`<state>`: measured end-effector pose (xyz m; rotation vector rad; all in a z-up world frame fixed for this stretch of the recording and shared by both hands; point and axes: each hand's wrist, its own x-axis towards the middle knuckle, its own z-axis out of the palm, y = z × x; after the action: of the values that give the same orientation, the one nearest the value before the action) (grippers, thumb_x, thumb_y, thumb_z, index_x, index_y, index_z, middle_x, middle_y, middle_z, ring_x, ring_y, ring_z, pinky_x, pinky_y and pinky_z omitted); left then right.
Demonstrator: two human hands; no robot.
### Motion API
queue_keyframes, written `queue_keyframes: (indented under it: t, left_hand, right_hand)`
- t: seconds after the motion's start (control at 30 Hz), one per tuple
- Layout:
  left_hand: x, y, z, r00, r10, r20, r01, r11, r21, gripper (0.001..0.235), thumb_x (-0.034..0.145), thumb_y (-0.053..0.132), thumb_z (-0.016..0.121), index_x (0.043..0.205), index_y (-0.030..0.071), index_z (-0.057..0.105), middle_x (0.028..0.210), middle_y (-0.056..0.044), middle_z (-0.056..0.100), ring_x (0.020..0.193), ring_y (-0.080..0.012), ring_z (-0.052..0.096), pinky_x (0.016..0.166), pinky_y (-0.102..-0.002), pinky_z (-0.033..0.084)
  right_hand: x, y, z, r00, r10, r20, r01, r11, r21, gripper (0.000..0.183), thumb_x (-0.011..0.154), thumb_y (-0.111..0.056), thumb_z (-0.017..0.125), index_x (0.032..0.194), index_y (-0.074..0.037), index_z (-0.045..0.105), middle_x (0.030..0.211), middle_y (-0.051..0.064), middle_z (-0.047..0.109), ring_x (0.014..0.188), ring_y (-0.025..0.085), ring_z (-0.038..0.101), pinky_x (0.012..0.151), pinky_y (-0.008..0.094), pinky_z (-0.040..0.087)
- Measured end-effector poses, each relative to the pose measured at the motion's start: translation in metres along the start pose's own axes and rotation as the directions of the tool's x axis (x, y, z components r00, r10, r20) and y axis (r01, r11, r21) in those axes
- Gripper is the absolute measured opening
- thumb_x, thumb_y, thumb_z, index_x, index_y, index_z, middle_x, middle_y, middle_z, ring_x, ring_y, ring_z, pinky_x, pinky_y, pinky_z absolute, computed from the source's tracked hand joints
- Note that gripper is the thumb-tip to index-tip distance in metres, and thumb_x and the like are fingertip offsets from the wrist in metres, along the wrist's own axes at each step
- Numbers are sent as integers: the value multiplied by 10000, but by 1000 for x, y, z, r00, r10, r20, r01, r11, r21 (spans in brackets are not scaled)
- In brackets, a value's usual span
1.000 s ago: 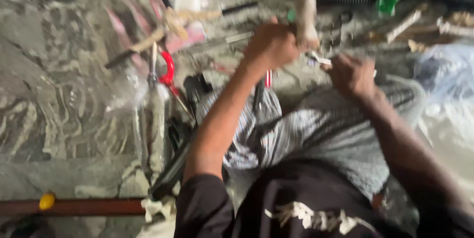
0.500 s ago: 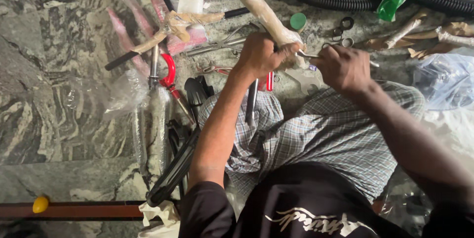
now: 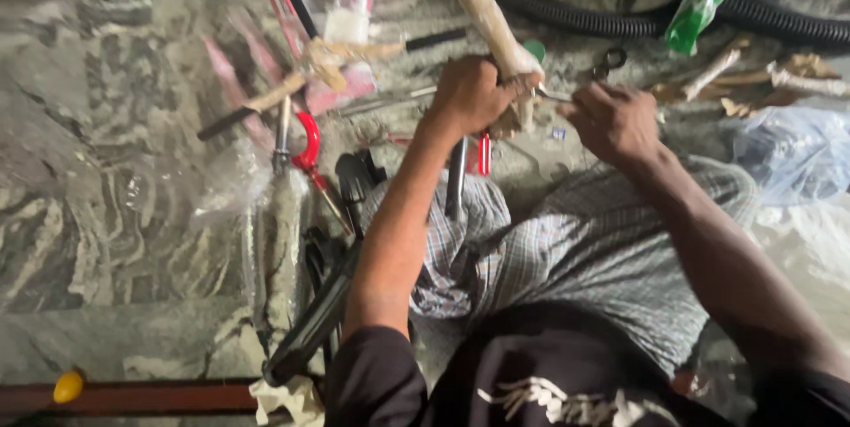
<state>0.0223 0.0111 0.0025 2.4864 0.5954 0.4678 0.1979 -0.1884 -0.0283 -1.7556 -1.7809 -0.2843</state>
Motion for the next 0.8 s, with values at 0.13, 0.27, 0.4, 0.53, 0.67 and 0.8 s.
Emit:
queue_keyframes:
  t: [0.13,0.27,0.4,0.53,0.67,0.8]
  left_hand:
    - [-16,0,17,994,-71,87,69,997,18,735,921,751,553,765,77,803,507,-53,620,452,-207,619,484,-382,481]
    - [-15,-3,13,992,-84,91,92,992,-89,723,928,738,506,837,90,812,493,-8,609,397,-162,587,385,-342,429]
    - [-27,-6,10,997,-66,50,76,971,-228,728,914,743,486,896,100,827,533,-40,661,473,-160,658,431,-339,466]
    - [-34,-11,-3,998,19,-64,-39,945,-326,723,986,735,516,1028,76,810,786,-76,771,742,-200,755,635,-344,572]
    - [-32,-15,-4,999,-31,-22,22,938,-346,705,965,731,519,1042,92,807,814,-66,772,757,-193,762,651,-337,578]
    - [-29,-18,2,980,-134,144,176,927,-332,721,891,756,500,1056,119,795,632,-24,733,604,-140,752,589,-307,576]
  right_hand:
    - [0,1,-42,981,33,190,-31,999,-15,257,1018,-353,731,875,-142,695,745,28,629,540,170,496,483,346,364]
    - [30,-3,-54,912,125,390,-69,986,-153,347,1045,-361,686,821,-96,694,682,28,637,432,142,446,391,357,347]
    - [33,-14,-30,856,239,458,-225,971,-85,355,1085,-334,616,841,-87,690,660,38,646,411,138,451,367,329,371]
    - [20,-7,-15,981,-4,194,-6,999,51,234,1028,-314,692,930,-102,685,798,31,675,644,137,557,522,319,433]
    - [11,-6,4,960,102,261,-77,992,-103,208,1029,-276,721,891,-120,707,743,9,644,565,133,545,474,317,411]
    - [9,-14,14,991,-21,-132,1,989,-148,265,1001,-316,787,885,-96,696,705,2,581,570,165,510,515,370,382]
